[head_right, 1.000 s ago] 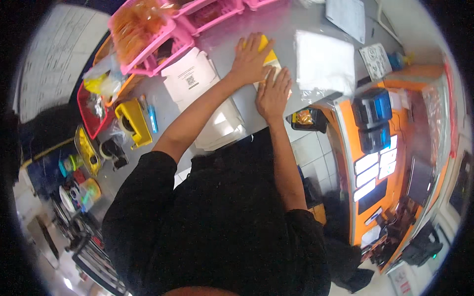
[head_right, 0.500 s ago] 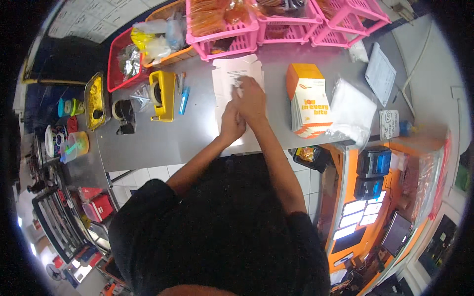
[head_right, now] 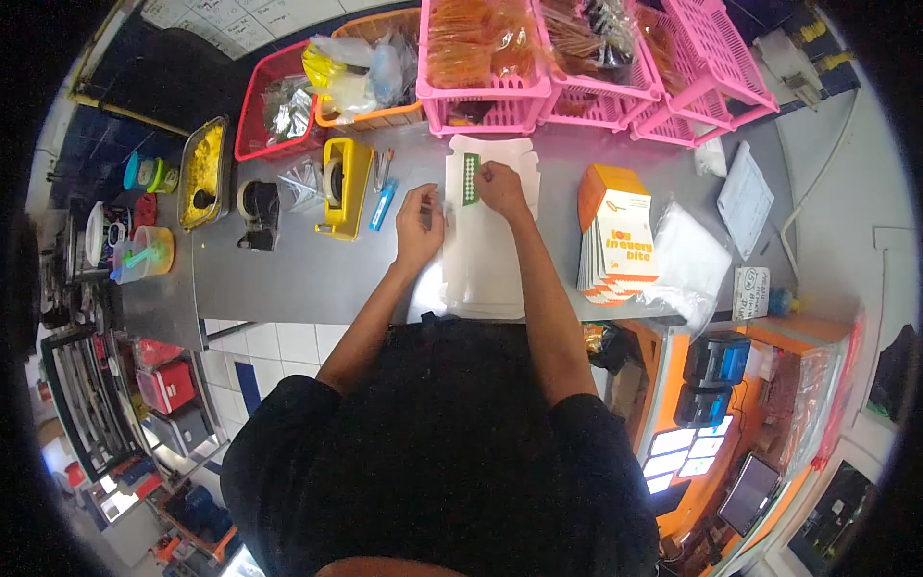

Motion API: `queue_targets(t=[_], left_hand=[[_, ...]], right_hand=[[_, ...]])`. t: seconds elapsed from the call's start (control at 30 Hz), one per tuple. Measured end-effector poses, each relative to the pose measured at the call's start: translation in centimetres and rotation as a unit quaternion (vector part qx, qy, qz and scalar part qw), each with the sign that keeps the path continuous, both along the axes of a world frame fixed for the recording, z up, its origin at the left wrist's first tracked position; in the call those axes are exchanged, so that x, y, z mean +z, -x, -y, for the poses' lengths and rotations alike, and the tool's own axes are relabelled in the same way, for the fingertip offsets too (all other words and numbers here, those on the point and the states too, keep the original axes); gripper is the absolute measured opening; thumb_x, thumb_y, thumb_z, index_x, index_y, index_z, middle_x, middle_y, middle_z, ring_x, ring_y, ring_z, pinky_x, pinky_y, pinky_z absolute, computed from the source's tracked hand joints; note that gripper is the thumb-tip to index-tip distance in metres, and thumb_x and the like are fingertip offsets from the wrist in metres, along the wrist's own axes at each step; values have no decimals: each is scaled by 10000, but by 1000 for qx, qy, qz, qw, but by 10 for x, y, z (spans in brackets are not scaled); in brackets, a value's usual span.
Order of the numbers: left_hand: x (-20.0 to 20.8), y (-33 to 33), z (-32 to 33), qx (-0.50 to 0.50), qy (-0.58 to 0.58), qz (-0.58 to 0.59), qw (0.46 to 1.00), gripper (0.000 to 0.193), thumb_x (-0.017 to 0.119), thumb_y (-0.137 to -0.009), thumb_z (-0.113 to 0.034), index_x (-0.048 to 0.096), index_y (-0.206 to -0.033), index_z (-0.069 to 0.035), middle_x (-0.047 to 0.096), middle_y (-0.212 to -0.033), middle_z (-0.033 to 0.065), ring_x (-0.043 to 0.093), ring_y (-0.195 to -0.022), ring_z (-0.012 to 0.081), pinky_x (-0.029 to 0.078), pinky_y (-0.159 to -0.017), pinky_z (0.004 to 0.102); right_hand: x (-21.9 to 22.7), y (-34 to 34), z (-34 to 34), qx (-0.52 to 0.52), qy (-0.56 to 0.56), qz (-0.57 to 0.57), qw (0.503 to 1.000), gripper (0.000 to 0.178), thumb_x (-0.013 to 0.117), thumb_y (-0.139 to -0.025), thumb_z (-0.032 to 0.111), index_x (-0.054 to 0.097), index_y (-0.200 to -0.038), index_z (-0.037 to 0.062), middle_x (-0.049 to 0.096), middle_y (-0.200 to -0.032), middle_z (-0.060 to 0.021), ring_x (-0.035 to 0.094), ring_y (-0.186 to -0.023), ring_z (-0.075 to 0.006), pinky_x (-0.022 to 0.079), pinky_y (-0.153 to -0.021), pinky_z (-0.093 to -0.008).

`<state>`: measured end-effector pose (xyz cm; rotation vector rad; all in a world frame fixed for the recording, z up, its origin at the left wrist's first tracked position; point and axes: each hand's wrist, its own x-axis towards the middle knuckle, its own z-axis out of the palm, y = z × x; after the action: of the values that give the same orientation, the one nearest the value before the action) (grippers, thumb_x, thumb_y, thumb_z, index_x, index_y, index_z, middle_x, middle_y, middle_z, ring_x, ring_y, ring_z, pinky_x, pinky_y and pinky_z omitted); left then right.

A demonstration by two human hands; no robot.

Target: The person folds flat cardboard sheets into food boxes by hand and stacks the assembled boxes on the counter.

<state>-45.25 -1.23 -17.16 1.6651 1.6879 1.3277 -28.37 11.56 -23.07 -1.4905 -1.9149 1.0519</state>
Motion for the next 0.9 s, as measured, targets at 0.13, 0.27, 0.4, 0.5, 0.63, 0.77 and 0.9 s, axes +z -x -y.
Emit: queue_targets(t=[0.13,0.27,0.4,0.5,0.63,0.77,0.9], left_hand=[[12,-12,-24,-25,-44,-56,997,598,661,-782,3,492,-1356,17,635,-1037,179,649,-939,326,533,-806,374],[24,-29,-27,-112,5,-1,994,639,648,-812,-27,416,-1404,32,630,-1072,271,635,-1000,448,529,-878,469],[32,-45,-24,-99,33,61,993,441,571,-866,28,474,-1295,53,657,-925,300,648,-850,499,527,-717,528],[37,-51,-20,-90,40,58,993,350,564,-894,-2,510,-1239,27,658,-913,304,646,-828,501,511,-688,546],[41,-54,-20,-37,12,12,999,243,544,-957,-63,565,-1185,19,662,-852,292,656,-782,479,512,-642,530],[38,-56,-23,0,-24,53,998,169,535,-993,-85,635,-1093,7,657,-802,285,663,-748,456,520,-612,493],[28,-59,-26,22,-22,211,977,153,604,-999,-110,682,-1035,16,664,-730,83,618,-625,131,468,-574,296]], right_hand=[[11,-1,33,-58,27,-170,983,206,673,-877,184,661,-946,-9,708,-828,-131,686,-754,-206,545,-699,-341],[65,4,79,-82,-72,-239,965,234,740,-851,167,639,-958,-16,683,-808,-106,629,-669,-185,539,-667,-318],[136,8,71,-133,-217,-147,956,289,768,-841,190,636,-991,-19,673,-817,-116,628,-654,-199,543,-663,-325],[158,10,48,-133,-214,-23,968,324,780,-829,205,659,-1026,-21,667,-824,-125,649,-668,-220,548,-667,-337],[138,1,34,-111,-144,-139,974,326,758,-877,187,693,-1109,-34,706,-885,-131,700,-756,-166,568,-684,-305],[110,-15,34,-156,-38,-338,927,214,631,-978,49,675,-1155,-62,724,-1034,-127,710,-880,-169,609,-807,-294],[102,-26,43,-145,-23,-369,918,200,609,-990,38,671,-1150,-66,710,-1055,-135,702,-913,-184,623,-833,-316]])
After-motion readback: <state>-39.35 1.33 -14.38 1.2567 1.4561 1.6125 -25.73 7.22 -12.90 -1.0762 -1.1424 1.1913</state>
